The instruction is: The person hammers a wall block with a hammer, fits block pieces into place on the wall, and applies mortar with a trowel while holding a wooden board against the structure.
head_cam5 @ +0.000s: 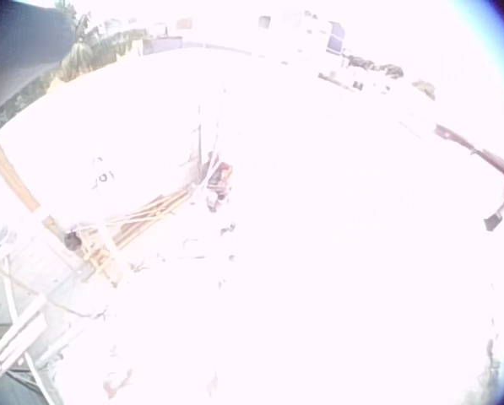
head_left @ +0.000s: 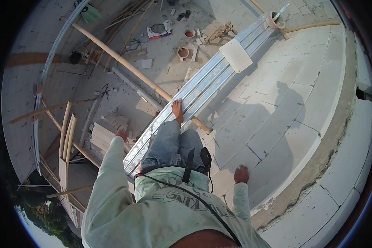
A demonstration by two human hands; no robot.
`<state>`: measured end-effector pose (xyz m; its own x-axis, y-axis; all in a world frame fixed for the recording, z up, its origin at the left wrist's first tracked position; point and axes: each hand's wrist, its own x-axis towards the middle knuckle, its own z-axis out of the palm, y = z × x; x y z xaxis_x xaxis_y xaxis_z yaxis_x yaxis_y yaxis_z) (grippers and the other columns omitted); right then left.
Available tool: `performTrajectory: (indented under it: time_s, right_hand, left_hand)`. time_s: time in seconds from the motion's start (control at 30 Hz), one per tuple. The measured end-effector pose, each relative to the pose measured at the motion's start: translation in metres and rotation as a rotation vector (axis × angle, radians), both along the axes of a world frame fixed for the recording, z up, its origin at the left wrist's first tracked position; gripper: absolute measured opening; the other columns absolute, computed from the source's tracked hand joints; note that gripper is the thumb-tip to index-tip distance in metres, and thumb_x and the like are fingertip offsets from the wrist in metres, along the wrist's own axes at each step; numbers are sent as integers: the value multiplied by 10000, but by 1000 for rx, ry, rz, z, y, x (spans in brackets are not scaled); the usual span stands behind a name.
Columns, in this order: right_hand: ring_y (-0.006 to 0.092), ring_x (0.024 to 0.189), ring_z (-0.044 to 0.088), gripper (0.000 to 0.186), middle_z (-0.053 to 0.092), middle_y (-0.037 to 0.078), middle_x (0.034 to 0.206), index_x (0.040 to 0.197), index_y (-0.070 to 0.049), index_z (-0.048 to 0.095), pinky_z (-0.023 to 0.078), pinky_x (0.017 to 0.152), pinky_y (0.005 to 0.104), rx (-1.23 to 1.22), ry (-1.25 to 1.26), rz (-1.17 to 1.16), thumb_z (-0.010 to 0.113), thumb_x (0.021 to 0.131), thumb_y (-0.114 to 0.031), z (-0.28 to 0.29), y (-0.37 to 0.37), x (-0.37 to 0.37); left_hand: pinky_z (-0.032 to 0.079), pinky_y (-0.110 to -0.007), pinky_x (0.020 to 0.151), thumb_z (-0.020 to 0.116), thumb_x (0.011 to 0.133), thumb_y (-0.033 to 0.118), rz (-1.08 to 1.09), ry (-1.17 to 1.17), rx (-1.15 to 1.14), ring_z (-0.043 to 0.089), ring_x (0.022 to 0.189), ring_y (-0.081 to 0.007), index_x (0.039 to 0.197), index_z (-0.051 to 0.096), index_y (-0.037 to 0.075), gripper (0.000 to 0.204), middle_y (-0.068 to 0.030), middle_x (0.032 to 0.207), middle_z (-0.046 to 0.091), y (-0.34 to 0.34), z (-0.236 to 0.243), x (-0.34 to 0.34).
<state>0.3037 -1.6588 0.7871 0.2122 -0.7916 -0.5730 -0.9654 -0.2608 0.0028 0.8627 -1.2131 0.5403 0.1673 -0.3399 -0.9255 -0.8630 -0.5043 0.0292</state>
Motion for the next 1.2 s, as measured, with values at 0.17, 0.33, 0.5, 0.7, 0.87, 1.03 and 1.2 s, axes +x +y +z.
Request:
performTrajectory:
  time_s: [0.17,0.33,0.5,0.7,0.87,1.03,1.2]
  right_hand:
    - [386,948,597,326,584,202,1078,1119,-42,607,482,831,466,61,85,-77,570,845,-214,-10,-31,-2]
    - [398,975,594,343,603,224,1060,1114,-37,615,477,856,468,120,-1,-25,580,839,-239,-40,-94,36]
    - [403,986,592,366,612,239,1042,1114,-23,615,471,880,468,123,-104,-17,605,830,-254,-69,-194,85]
    - [404,996,588,374,596,241,1084,1134,-18,607,473,878,469,208,-47,154,587,842,-250,-140,-336,163]
    - [406,951,609,329,630,235,1003,1083,-27,628,487,859,465,138,-171,247,609,819,-221,-217,-453,215]
    - [409,981,591,368,601,242,1055,1128,-14,583,482,867,468,204,-52,301,578,838,-240,-281,-548,276]
    - [406,1028,579,541,557,230,1113,1214,-25,503,489,880,474,205,56,372,607,843,-405,-356,-615,325]
  left_hand:
    - [485,-324,421,508,812,64,1674,8,-27,656,577,-248,1404,428,136,602,-197,767,662,18,77,-46]
    - [477,-314,460,547,802,127,1725,-62,-408,612,540,-205,1368,456,60,577,-151,712,653,-70,139,-12]
    - [540,-312,583,588,781,166,1656,0,-677,645,623,-200,1316,497,0,568,-148,766,663,-137,122,-1]
    - [535,-306,611,577,783,149,1641,-7,-603,655,657,-197,1322,494,5,563,-145,752,669,-195,92,-36]
    - [532,-337,657,595,762,156,1452,-37,-308,653,682,-194,1326,480,-31,604,-127,752,674,-273,100,-45]
    - [515,-306,715,569,784,86,1520,34,-476,634,707,-162,1319,496,-22,550,-100,761,664,-361,78,-35]
    - [506,-296,761,542,818,78,1628,96,-462,624,731,-149,1285,535,-8,476,-84,792,666,-438,62,-43]
